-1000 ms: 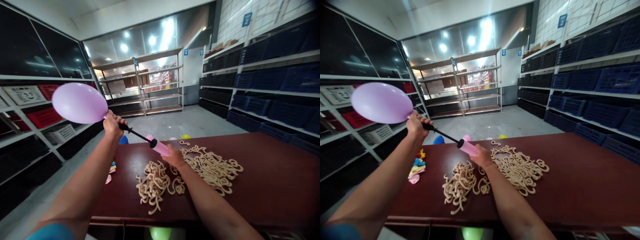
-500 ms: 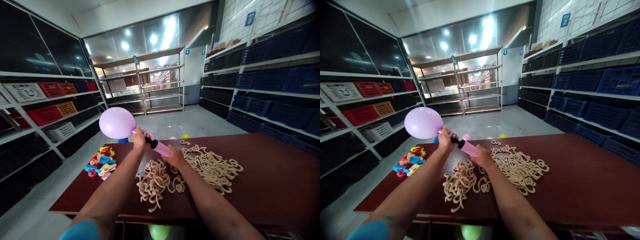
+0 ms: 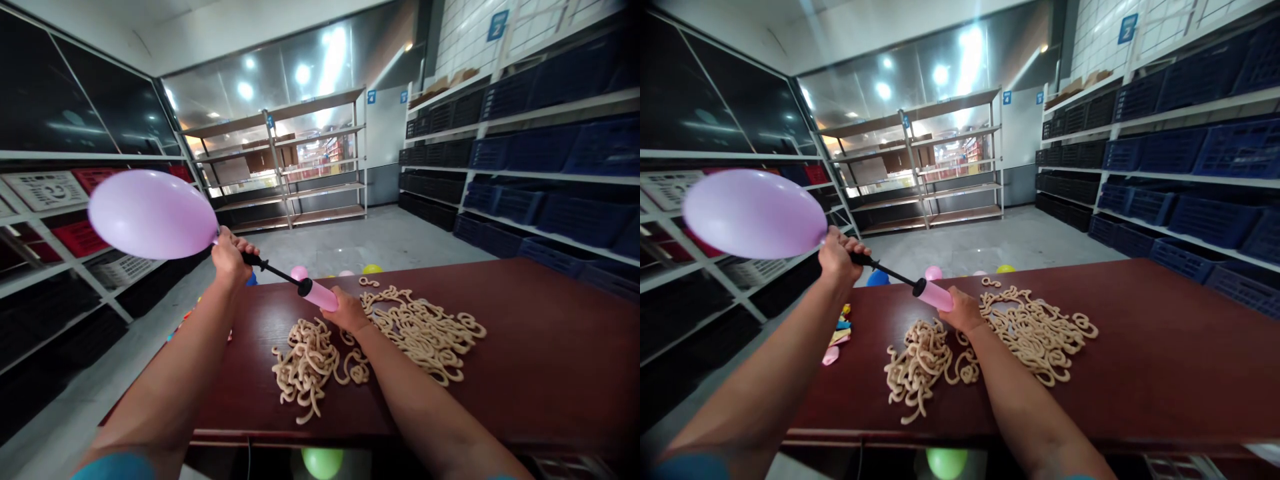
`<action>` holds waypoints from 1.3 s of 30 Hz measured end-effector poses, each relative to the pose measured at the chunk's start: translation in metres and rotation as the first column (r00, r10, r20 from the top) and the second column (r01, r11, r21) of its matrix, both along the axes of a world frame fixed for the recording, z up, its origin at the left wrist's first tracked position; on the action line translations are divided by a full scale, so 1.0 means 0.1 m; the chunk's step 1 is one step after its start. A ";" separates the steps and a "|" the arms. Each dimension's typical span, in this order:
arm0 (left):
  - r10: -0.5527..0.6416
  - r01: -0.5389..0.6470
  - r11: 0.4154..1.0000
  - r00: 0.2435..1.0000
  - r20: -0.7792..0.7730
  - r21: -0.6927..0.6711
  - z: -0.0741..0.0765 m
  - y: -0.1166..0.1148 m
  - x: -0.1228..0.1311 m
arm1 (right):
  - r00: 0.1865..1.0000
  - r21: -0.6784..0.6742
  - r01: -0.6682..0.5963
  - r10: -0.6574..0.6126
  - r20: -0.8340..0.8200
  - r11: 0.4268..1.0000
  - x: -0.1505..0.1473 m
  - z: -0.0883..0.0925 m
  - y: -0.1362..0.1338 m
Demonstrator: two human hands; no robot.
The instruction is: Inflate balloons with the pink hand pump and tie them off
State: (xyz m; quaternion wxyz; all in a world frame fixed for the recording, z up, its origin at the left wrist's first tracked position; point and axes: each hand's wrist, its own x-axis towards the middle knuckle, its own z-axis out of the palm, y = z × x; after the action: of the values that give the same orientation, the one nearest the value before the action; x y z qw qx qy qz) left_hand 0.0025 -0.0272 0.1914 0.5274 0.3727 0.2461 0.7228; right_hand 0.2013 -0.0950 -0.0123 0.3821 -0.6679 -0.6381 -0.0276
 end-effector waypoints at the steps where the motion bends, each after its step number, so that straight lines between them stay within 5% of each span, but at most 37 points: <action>1: 0.000 0.000 1.000 1.000 -0.004 -0.014 -0.08 -0.01 0.06 | 1.000 -0.009 -0.006 0.006 0.006 1.000 0.00 -0.01 0.00; 7: -0.068 0.064 0.991 0.997 -0.029 -0.115 -0.67 -0.11 0.53 | 0.999 -0.024 -0.013 0.013 0.032 1.000 0.01 -0.02 -0.02; 11: -0.105 0.102 0.989 0.994 -0.025 -0.104 -0.81 -0.14 0.61 | 0.999 -0.030 -0.017 0.018 0.039 0.999 0.01 -0.01 -0.03; 14: -0.093 0.088 0.990 0.995 -0.038 -0.108 -0.67 -0.14 0.49 | 0.999 -0.014 -0.027 0.027 0.031 1.000 -0.01 0.00 -0.03; 22: -0.022 0.021 1.000 0.999 -0.034 -0.020 0.11 -0.07 -0.08 | 1.000 0.035 -0.026 0.025 0.014 0.999 -0.02 0.05 -0.03; 25: 0.005 -0.005 1.000 1.000 -0.005 -0.002 0.20 -0.03 -0.13 | 1.000 0.023 -0.005 0.004 0.008 1.000 -0.03 0.03 -0.01; 28: 0.019 -0.019 1.000 1.000 -0.016 -0.012 0.05 -0.01 -0.01 | 1.000 -0.018 0.006 -0.006 0.020 1.000 -0.03 0.01 -0.01; 35: -0.054 0.050 0.990 0.998 -0.026 -0.134 -0.69 -0.09 0.54 | 0.998 -0.067 -0.004 0.008 0.060 0.998 0.00 -0.01 -0.04; 39: -0.095 0.092 0.989 0.995 -0.018 -0.116 -0.82 -0.14 0.60 | 0.998 -0.068 0.000 0.004 0.056 0.998 0.00 0.01 -0.04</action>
State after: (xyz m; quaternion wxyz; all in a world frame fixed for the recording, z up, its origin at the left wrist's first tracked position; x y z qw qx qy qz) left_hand 0.0629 -0.0413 0.1090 0.5785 0.3611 0.2756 0.6775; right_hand 0.2016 -0.0995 -0.0113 0.3411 -0.6788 -0.6499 -0.0242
